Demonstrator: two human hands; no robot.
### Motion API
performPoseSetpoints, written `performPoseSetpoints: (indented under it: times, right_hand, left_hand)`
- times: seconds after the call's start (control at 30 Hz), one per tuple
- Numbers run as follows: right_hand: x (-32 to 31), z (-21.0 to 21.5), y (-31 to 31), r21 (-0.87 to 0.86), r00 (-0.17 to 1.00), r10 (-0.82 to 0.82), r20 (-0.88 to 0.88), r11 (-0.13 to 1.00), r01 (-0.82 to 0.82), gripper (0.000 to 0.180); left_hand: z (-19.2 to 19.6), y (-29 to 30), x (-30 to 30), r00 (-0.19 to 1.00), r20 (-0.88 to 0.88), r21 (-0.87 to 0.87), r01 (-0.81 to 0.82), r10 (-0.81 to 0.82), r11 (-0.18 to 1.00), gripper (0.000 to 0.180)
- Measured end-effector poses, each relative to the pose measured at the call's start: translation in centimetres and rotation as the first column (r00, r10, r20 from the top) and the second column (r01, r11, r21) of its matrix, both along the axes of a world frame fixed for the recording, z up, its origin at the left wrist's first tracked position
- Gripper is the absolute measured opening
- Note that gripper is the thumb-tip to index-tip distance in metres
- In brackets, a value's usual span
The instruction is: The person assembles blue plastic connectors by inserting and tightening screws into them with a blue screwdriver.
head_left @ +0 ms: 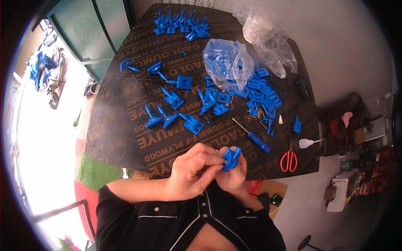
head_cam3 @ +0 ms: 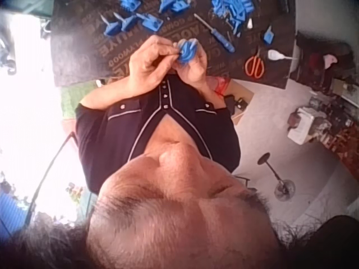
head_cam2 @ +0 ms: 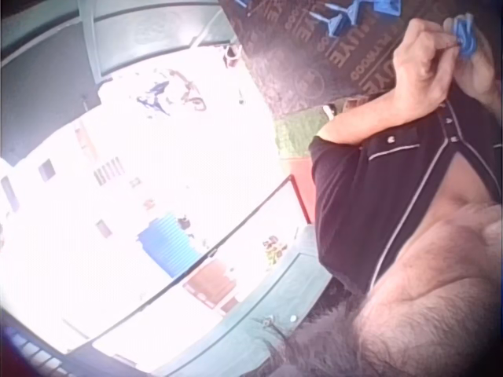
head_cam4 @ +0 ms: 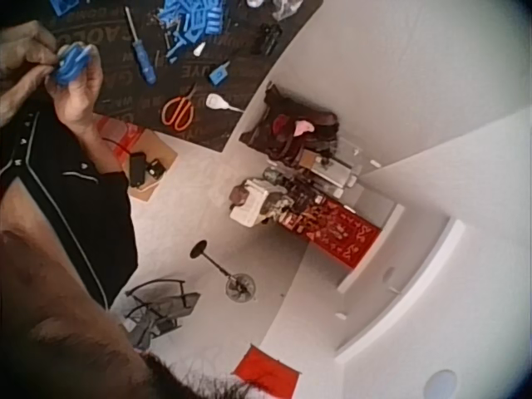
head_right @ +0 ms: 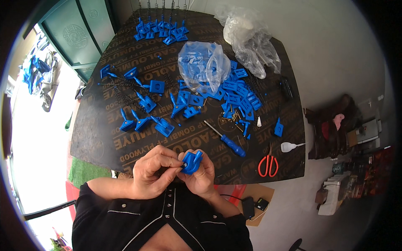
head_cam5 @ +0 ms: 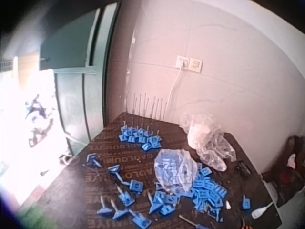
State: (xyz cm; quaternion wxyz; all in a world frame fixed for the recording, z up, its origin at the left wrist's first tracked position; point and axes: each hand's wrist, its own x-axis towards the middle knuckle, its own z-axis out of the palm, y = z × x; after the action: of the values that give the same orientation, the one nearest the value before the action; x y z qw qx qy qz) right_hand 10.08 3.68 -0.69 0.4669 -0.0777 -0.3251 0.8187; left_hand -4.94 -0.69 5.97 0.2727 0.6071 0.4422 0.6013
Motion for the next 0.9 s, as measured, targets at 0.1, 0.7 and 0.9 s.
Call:
performPoseSetpoints:
  times: [0.1,0.7,0.9]
  right_hand:
    - [-0.13,0.14,0.08,0.01,1.0,-0.008,0.013,1.0,0.008,0.025]
    - [-0.13,-0.04,0.29,0.037,0.999,0.028,-0.044,0.999,-0.026,0.02]
    - [-0.12,0.01,-0.03,0.021,0.998,-0.055,0.029,0.998,0.054,0.022]
  left_hand:
    - [0.04,0.05,-0.12,1.0,-0.017,0.001,0.02,-0.02,1.0,0.019]
    - [-0.32,0.23,-0.13,0.998,-0.06,0.016,-0.018,0.019,1.0,0.022]
    - [-0.34,0.15,-0.07,0.998,-0.068,0.016,-0.015,0.016,1.0,0.025]
